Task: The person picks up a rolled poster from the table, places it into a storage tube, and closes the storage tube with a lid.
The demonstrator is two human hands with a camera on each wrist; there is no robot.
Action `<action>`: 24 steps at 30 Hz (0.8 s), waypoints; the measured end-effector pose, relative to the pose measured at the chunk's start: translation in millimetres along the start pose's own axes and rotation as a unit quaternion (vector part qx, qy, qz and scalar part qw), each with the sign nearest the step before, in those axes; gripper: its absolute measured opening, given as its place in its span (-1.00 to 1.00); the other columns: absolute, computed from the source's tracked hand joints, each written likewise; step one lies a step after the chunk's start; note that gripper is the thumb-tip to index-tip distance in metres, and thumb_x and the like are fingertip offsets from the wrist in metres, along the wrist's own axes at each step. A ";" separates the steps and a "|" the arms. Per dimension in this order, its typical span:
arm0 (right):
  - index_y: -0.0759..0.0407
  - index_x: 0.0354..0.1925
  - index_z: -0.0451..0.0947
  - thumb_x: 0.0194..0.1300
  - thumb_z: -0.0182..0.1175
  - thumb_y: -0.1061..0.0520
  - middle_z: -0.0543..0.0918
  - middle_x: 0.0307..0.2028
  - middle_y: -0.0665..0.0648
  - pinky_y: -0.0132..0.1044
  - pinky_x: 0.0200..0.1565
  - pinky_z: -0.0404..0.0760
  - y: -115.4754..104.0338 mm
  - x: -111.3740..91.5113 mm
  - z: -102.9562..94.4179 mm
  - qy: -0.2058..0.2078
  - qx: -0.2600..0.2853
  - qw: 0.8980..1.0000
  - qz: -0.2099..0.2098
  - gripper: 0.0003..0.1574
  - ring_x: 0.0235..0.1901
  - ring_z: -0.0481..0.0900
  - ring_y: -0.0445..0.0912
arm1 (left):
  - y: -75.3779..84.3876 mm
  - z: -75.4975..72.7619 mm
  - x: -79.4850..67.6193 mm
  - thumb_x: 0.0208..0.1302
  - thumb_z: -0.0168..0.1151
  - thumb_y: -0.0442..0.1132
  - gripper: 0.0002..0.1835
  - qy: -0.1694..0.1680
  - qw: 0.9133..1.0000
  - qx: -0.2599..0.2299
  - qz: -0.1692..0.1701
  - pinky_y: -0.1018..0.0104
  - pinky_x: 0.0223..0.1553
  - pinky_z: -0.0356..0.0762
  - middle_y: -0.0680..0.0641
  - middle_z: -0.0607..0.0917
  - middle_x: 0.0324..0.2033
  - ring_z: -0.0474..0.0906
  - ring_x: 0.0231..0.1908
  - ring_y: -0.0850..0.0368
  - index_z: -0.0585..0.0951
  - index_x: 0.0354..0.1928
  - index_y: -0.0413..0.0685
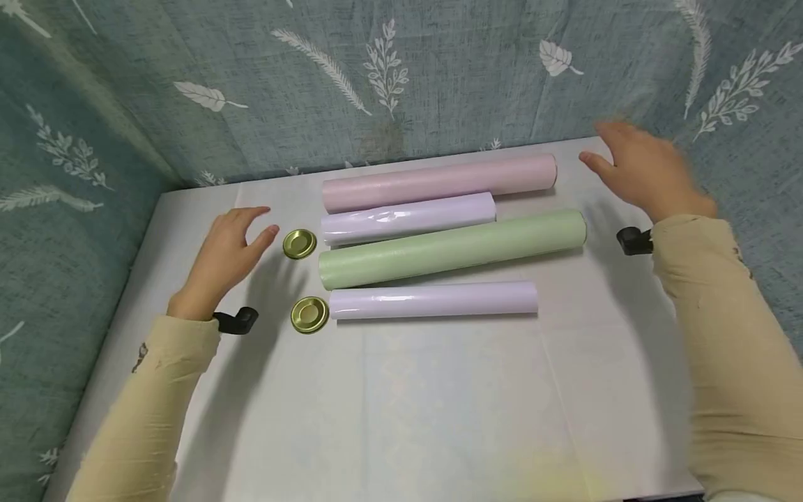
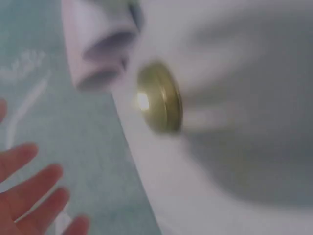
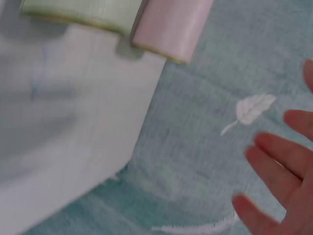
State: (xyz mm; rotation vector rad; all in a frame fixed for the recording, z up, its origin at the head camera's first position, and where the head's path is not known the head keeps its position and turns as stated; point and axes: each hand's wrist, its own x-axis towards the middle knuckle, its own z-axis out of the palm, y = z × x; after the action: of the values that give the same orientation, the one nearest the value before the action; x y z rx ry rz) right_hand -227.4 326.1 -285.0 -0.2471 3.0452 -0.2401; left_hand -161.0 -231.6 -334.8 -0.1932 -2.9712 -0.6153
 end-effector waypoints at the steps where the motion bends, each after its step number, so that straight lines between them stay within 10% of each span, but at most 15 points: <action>1: 0.19 0.37 -0.19 0.33 -0.29 -0.28 0.02 0.27 0.43 0.31 0.04 0.04 -2.4 -2.1 1.6 0.001 0.011 1.000 -0.011 -0.14 0.17 0.06 0.36 | 3.2 3.2 -3.0 0.27 -0.05 0.09 -0.46 0.001 1.000 -0.010 0.011 -0.04 -0.02 0.26 -0.20 0.47 0.00 0.32 0.01 -0.14 0.40 0.15 -0.13; 7: 0.07 0.31 0.11 0.34 -0.16 -0.17 0.45 0.03 0.35 0.17 -0.19 0.31 -21.3 -13.1 22.2 0.027 0.080 0.994 -0.070 -0.33 -0.13 0.41 0.26 | 27.0 21.0 -24.7 0.28 0.01 0.00 -0.68 0.009 0.994 -0.085 0.061 0.21 -0.24 0.43 0.03 0.57 -0.27 0.45 -0.26 0.15 0.55 -0.07 -0.01; 16: -0.01 0.21 0.31 0.27 -0.02 -0.19 0.51 -0.01 0.16 0.09 -0.01 0.27 -55.8 -28.2 56.7 0.046 0.213 0.972 -0.092 -0.41 0.04 0.36 0.10 | 51.8 45.4 -46.8 0.28 0.00 0.02 -0.67 0.007 0.983 -0.153 0.101 0.32 -0.25 0.46 0.15 0.56 -0.25 0.46 -0.26 0.28 0.55 -0.06 0.03; 24: -0.16 0.17 0.35 0.22 0.06 -0.18 0.52 0.01 -0.02 -0.03 0.00 0.34 -100.0 -21.2 68.8 0.074 0.298 0.945 -0.113 -0.45 -0.01 0.44 -0.02 | 68.1 57.4 -52.1 0.13 0.17 0.07 -0.64 -0.019 0.992 -0.077 0.102 0.32 -0.36 0.37 0.12 0.56 -0.39 0.39 -0.34 0.20 0.62 -0.16 0.00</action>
State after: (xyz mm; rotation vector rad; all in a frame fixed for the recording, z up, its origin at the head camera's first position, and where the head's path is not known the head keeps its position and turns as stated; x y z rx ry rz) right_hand -185.0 221.9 -335.3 -0.5447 2.8949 -1.2114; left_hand -104.0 -151.9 -367.2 -0.5185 -2.8883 -0.8216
